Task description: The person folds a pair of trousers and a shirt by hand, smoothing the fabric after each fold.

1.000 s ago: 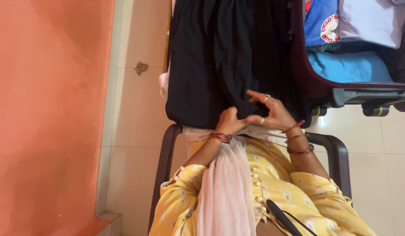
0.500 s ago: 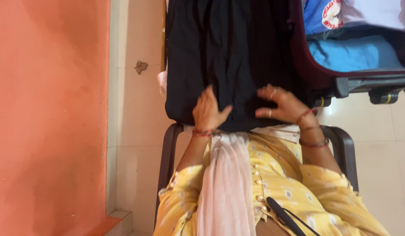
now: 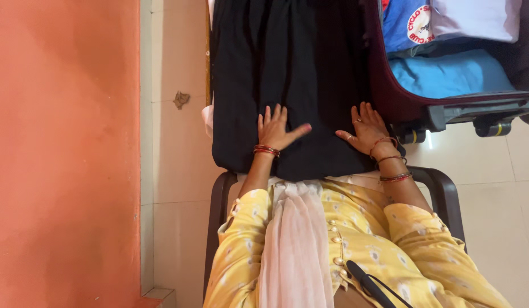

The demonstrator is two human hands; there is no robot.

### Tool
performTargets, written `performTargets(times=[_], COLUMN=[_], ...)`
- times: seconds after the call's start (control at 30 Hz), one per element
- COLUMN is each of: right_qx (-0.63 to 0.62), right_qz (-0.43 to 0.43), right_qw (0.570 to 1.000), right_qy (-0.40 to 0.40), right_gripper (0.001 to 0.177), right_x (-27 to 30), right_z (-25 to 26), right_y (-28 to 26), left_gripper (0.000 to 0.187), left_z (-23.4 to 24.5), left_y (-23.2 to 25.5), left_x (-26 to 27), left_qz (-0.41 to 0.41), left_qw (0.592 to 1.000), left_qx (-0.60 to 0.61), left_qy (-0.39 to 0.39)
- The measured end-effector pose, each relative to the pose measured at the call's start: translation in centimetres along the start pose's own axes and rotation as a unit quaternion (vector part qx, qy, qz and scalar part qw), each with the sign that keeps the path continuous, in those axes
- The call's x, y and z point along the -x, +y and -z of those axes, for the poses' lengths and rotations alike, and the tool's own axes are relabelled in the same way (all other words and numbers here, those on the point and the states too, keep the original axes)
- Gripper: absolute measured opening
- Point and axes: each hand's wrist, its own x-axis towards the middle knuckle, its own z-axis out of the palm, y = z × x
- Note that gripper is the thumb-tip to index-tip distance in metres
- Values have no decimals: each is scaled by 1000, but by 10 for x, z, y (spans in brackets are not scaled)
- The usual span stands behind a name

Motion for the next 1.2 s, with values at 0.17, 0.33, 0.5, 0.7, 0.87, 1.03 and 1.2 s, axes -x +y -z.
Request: performTargets(times=[0.17,0.33,0.5,0.7,0.87,1.03,1.2], right_qx=[32,-21,51,56,30,43,40], right_qz=[-46,-3,-24,-26,-31,-24,-24], right_qw=[998,997,996,997,998,997,998], right_qy=[-24,71,-62,-46,-42,-66,-43], right_gripper=[114,111,106,106,108,103,98], right_x=[6,14,12,6,3,-3,-1], right_z=[10,37,27,25,29,26,29], right_y=[-20,-46,-52,-48,-49,-46,-48], left_gripper=[127,119,134,142,142,138,127], left_z=[3,33,53,49,46,30,18], left_y=[-24,-13,-14,3,16,39,53], left_x=[-1,1,11,13,10,11,-7], left_qz=[45,137,200,122,81,26,-34], left_qw=[998,989,977,989,988,981,985], left_qx=[-37,-42,-6,-47,-118,-145,-161], left_qy=[-19,46,-72,-64,-51,-127,-57])
